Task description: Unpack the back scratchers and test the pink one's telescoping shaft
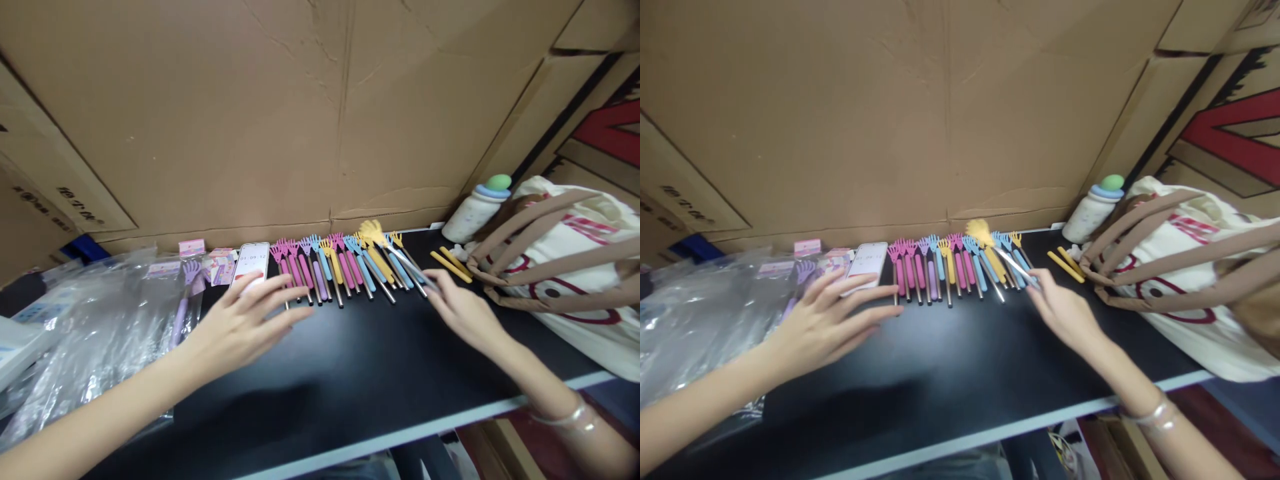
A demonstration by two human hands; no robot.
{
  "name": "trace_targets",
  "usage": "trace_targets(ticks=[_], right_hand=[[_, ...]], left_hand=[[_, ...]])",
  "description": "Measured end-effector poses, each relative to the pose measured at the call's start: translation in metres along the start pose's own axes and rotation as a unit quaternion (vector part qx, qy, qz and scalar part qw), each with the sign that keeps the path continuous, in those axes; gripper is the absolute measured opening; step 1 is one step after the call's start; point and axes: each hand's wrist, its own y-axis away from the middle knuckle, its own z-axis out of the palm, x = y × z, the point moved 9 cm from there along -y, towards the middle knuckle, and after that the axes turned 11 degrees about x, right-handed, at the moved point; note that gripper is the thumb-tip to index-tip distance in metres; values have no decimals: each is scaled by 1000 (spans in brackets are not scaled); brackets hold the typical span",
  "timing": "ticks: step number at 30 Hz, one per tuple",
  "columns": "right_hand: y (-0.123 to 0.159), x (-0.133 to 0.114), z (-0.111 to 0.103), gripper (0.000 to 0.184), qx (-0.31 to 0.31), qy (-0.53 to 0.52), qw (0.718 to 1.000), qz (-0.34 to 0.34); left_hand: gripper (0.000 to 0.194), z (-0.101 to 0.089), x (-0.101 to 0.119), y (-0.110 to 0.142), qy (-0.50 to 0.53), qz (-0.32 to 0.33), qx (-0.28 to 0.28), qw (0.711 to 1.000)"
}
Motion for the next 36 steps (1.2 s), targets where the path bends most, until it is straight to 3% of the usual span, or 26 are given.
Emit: trace_targets(ticks=[3, 7, 15, 20, 29, 36], right_hand=[[-19, 52, 3, 34, -15, 123, 991, 44], [-33, 78, 22, 30, -36, 188, 981, 43], [-61, 94, 26, 34, 26, 224, 974, 37], [-74, 101, 36, 28, 15, 226, 973, 34], [-76, 72, 28, 39, -11, 159, 986, 36], [-79, 106, 27, 36, -33, 171, 978, 115]], left_hand=[[25, -2, -28, 26, -15, -61, -30, 998], [27, 1, -50, 59, -59, -68, -88, 992], [27, -8, -78, 98, -72, -119, -128, 982], [26, -8, -84, 112, -54, -133, -152, 978], [24, -5, -93, 128, -19, -168, -175, 970], [25, -14, -95, 132, -35, -184, -172, 967]])
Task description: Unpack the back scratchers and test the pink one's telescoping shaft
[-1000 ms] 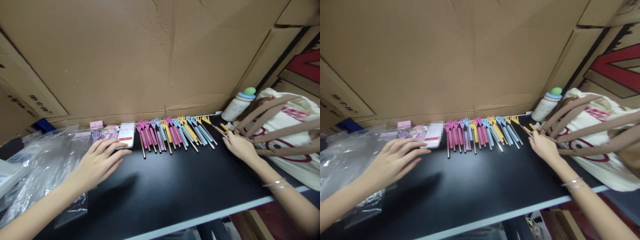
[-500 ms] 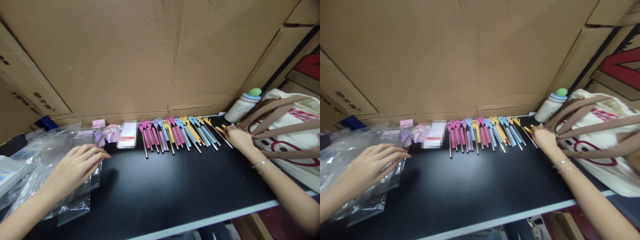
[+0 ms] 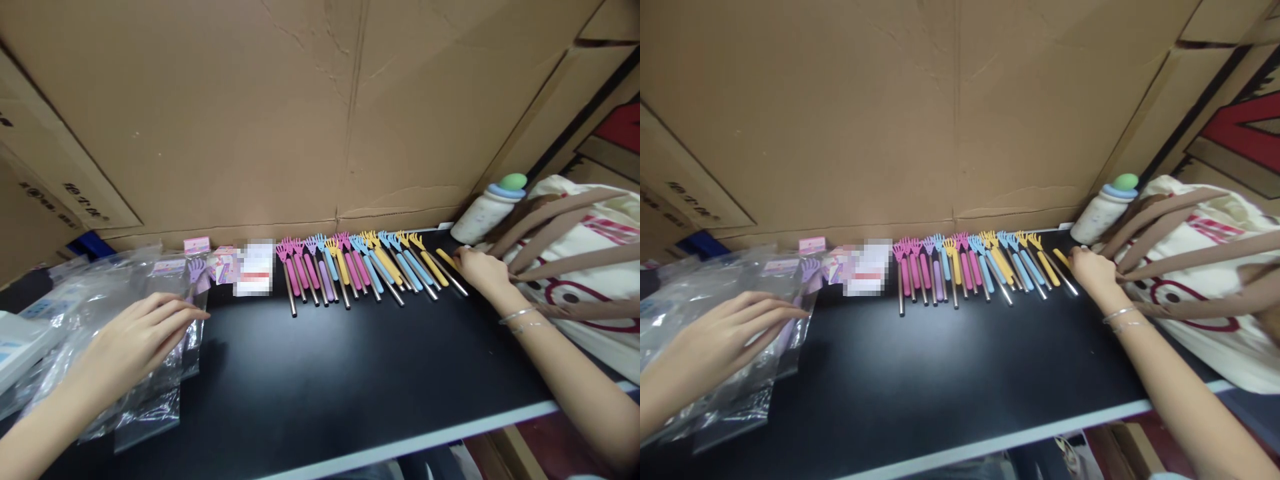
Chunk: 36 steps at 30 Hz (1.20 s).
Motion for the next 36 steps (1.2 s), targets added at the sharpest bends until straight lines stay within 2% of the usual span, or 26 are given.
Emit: trace_targets(ticks=[5, 10, 15, 18, 20, 23, 26, 29, 33, 36], right_hand=[[1, -13, 5, 40, -30, -30, 998, -36], [-1, -17, 7, 42, -34, -42, 998, -41], [-3, -17, -4, 39, 5, -43, 998, -41], [5, -33, -24, 34, 61, -64, 994, -68], [14, -51, -41, 30, 90, -91, 988, -85], [33, -85, -65, 26, 115, -121, 979, -118], [50, -121, -83, 25, 127, -127, 969, -168], [64, -144, -93, 26, 129, -140, 957, -217], [74, -156, -95, 27, 80, -232, 937, -249], [81, -174, -101, 28, 26, -348, 899, -263]], left_hand=[[26, -9, -11, 3, -10, -6, 9, 1000], [28, -15, -50, 21, -50, -51, -30, 997], [36, -20, -102, 56, -120, -146, -89, 978], [39, -21, -117, 69, -139, -206, -117, 962], [40, -21, -115, 67, -149, -214, -114, 959], [42, -16, -100, 50, -169, -193, -100, 961], [51, -4, -92, 30, -179, -176, -101, 963], [56, 11, -92, 17, -170, -173, -107, 964], [47, 23, -98, 12, -58, -225, -112, 966], [36, 13, -84, 0, 79, -232, -47, 968]])
